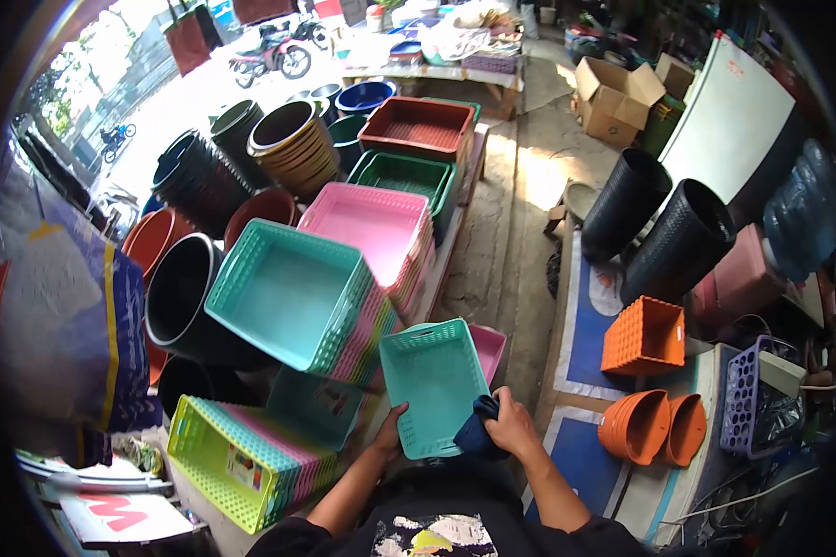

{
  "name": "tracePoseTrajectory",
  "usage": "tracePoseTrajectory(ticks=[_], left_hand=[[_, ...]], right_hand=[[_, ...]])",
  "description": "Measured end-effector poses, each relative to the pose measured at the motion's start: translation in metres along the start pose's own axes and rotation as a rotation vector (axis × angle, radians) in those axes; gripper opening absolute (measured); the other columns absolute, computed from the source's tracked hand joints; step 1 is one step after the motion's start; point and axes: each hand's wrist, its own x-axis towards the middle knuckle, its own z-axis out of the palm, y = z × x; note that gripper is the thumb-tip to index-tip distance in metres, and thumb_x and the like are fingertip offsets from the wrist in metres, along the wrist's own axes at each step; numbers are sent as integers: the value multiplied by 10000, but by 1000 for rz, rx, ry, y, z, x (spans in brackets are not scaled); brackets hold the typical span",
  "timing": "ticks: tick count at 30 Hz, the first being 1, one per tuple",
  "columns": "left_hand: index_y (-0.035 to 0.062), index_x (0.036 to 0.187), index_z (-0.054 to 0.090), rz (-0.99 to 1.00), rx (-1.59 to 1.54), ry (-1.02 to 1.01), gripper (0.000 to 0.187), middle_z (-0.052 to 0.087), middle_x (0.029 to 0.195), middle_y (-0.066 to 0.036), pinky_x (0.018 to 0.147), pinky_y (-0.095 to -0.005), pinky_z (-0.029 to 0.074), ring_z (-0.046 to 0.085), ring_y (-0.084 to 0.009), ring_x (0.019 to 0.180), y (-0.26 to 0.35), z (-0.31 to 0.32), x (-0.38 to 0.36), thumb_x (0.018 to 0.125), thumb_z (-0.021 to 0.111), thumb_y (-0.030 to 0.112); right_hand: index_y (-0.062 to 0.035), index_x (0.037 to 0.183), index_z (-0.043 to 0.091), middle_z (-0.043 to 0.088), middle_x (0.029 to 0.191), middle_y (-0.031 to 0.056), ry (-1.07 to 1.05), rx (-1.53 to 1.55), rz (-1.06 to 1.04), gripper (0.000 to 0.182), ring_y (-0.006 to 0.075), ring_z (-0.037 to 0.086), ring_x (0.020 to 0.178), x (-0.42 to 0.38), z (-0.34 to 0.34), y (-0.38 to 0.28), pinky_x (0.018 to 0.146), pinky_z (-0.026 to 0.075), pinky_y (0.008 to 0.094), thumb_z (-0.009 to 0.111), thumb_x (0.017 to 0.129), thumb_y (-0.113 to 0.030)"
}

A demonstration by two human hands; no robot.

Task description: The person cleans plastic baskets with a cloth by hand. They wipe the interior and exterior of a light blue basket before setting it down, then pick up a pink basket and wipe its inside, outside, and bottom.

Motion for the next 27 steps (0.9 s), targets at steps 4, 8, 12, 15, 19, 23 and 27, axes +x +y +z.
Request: tracePoseTrajectory(ticks=[4, 8, 12, 15, 19, 23, 27], left_hand=[[28, 1357, 447, 166, -34, -226, 632, 586, 1240, -164, 1006, -430, 447, 580, -304, 1143, 8, 16, 51, 881, 551, 430], [81, 1489, 178, 241, -67, -325, 816, 353, 1446, -156, 1071, -446, 353, 401, -295, 1314, 36, 51, 91, 840, 599, 341], [82, 1528, 41, 523, 145, -371, 991, 272, 1493, -176, 1116, -448, 272, 300, -313, 1376, 90, 118, 96, 793, 648, 351], [73, 1539, 33, 628, 239, -356, 1066, 248, 1509, -181, 1133, -427, 242, 265, -311, 1398, 108, 158, 98, 754, 688, 374], [52, 1543, 83, 635, 348, -370, 1130, 225, 1520, -184, 1138, -404, 233, 246, -309, 1407, 121, 186, 97, 694, 736, 409], [91, 1550, 120, 697, 438, -326, 1158, 295, 1445, -168, 1138, -409, 234, 290, -303, 1368, 132, 193, 100, 639, 752, 425], [108, 1543, 193, 794, 688, -257, 1120, 303, 1413, -164, 1136, -420, 237, 300, -303, 1354, 147, 191, 100, 609, 751, 376]], right_hand=[[-30, 1122, 487, 641, 943, 277, 111, 101, -74, 359, 468, 605, 950, 13, -53, -6, 807, 478, 484, 602, 811, -164], [-22, 1180, 583, 681, 1021, 184, 316, 391, -53, 341, 292, 651, 1003, 27, -109, -7, 876, 483, 354, 505, 860, -110], [58, 1297, 502, 615, 1225, 187, 488, 569, -436, 436, 257, 592, 1140, 28, -146, -51, 995, 431, 365, 464, 892, -101], [87, 1379, 396, 507, 1356, 252, 646, 215, -912, 531, 371, 510, 1256, 49, -139, -65, 1067, 368, 456, 445, 913, -163], [32, 1454, 304, 255, 1522, 277, 125, -255, -720, 742, 423, 204, 1438, 125, -101, -57, 1155, 203, 514, 576, 828, -258], [-31, 1503, 228, 169, 1570, 226, 111, -446, -670, 840, 375, 137, 1466, 162, -77, -46, 1167, 160, 528, 617, 786, -229], [-35, 1482, 283, 212, 1560, 213, 241, -456, -716, 803, 379, 155, 1460, 201, -85, -55, 1167, 144, 541, 615, 778, -231]])
